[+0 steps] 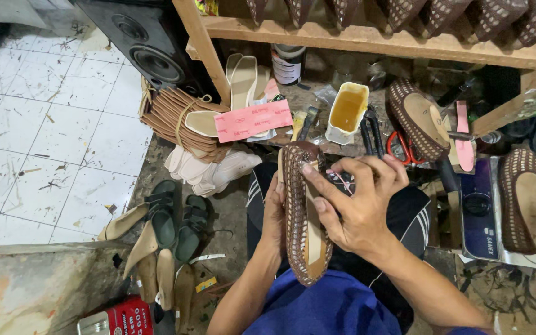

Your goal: The person applies a yellowish adhesive to the inner lining of a patterned shoe using a small brush, then places the shoe on a nearby surface. The person repeats the process on a second shoe.

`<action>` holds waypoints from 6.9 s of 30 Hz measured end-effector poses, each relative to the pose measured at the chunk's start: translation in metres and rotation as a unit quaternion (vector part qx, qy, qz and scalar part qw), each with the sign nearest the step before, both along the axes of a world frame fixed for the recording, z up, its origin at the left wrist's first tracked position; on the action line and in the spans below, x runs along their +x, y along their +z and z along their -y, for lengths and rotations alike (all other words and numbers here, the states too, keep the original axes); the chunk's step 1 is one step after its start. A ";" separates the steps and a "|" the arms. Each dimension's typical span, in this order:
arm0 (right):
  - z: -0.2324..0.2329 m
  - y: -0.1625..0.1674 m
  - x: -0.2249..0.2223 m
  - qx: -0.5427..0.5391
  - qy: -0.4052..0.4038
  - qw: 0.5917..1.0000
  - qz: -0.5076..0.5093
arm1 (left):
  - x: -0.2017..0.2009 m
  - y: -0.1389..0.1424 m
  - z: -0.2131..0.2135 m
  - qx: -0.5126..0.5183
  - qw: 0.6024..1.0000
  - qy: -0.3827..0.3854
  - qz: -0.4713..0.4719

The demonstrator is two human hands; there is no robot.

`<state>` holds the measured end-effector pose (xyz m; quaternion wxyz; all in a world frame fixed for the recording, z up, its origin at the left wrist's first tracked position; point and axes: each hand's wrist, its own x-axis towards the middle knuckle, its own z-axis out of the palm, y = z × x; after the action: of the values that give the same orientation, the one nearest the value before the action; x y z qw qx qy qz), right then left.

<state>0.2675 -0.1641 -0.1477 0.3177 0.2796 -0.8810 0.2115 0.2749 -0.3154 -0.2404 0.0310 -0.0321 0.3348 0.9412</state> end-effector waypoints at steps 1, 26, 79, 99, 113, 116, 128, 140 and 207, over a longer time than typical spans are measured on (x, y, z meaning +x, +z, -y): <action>-0.002 0.000 -0.001 -0.001 -0.002 1.000 0.002 | 0.002 0.004 0.001 0.003 1.000 -0.009 0.025; -0.024 0.001 -0.023 0.077 0.055 0.988 -0.124 | 0.011 0.023 0.008 0.022 0.998 -0.054 0.017; -0.021 0.005 -0.014 -0.033 0.052 0.998 -0.026 | 0.014 0.018 0.008 -0.003 0.998 -0.068 0.015; -0.070 -0.116 -0.169 0.014 -0.056 0.979 0.193 | 0.018 -0.043 0.028 0.315 0.935 -0.049 0.155; -0.057 -0.077 -0.131 -0.036 -0.007 0.967 0.253 | 0.020 -0.015 0.021 0.128 0.991 -0.014 0.045; -0.043 -0.044 -0.075 -0.212 0.133 0.949 0.194 | 0.021 0.001 0.011 0.085 0.996 -0.017 0.025; -0.016 -0.015 -0.015 -0.045 0.064 0.996 0.045 | 0.016 0.017 -0.001 0.008 0.999 -0.020 -0.032; -0.030 -0.007 -0.030 0.004 0.043 0.999 -0.033 | 0.022 0.032 0.003 0.039 0.998 -0.047 -0.031; -0.033 -0.040 -0.016 -0.016 0.203 0.956 -0.210 | 0.016 0.035 0.000 0.053 0.997 -0.044 -0.033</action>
<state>0.2511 -0.1310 -0.1880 0.4503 0.4857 -0.7156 0.2221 0.2914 -0.3157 -0.2056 0.0632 0.0150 0.2867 0.9558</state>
